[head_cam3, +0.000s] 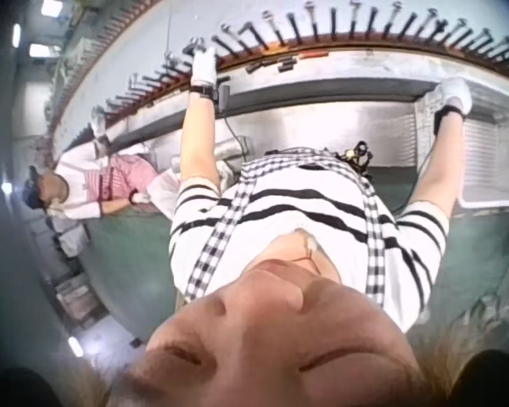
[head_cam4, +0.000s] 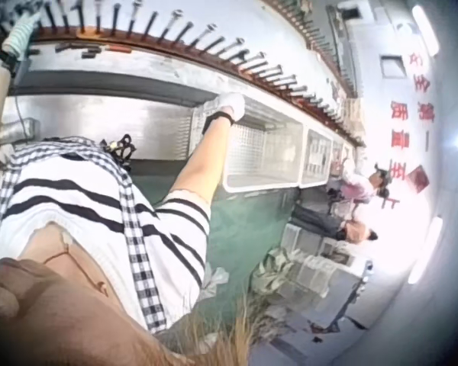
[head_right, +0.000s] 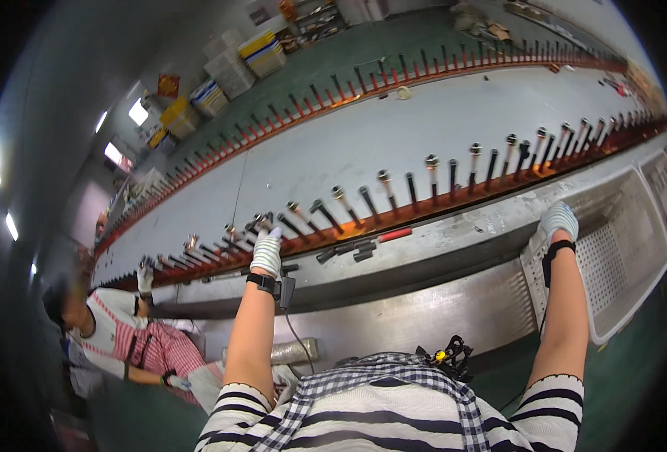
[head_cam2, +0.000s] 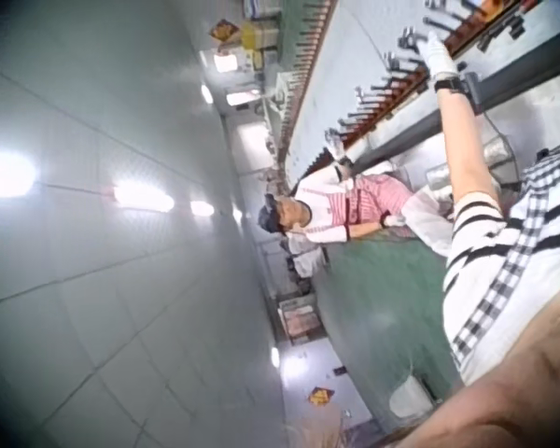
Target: Assembling small metal components onto a rotating circular fixture on a factory table.
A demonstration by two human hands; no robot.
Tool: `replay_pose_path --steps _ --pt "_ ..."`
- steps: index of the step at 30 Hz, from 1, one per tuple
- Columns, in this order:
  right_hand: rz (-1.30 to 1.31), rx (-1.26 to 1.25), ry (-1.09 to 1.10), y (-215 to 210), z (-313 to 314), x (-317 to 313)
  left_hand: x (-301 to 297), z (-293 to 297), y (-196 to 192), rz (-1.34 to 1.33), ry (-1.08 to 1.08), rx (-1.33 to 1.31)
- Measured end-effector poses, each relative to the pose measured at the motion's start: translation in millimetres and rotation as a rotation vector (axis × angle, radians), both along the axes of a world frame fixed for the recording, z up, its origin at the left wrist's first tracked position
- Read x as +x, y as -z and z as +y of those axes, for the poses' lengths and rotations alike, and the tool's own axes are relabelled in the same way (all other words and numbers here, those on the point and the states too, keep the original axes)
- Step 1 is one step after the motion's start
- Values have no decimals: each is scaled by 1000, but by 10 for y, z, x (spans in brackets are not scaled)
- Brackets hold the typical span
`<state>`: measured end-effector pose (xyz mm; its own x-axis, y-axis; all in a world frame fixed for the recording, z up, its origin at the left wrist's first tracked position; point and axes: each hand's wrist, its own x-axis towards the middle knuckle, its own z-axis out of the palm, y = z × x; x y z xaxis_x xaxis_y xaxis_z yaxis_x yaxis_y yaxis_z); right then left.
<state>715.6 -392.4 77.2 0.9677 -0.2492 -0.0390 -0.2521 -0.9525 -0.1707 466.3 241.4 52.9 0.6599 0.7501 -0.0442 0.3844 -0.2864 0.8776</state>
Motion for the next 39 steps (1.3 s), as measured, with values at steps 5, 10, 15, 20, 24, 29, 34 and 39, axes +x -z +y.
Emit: replay_pose_path --steps 5,10,15,20,24,29,34,39 --pt "-49 18 39 -20 -24 -51 300 82 -364 -641 -299 -313" --pt "26 0 89 -67 -72 -11 400 -662 -818 -717 -48 -209" --pt "29 23 20 -84 132 104 366 -43 175 -386 -32 -190" --pt "16 -28 72 63 -128 58 653 -741 -393 -403 -413 -179" --pt "8 4 61 10 -61 77 474 -561 -867 -800 -107 222" --pt "16 34 98 -9 -151 82 598 -1264 -543 -669 93 -330" --pt "0 18 46 11 42 117 584 -832 49 -326 158 34" --pt "21 29 89 37 -204 79 697 -1329 -827 -682 209 472"
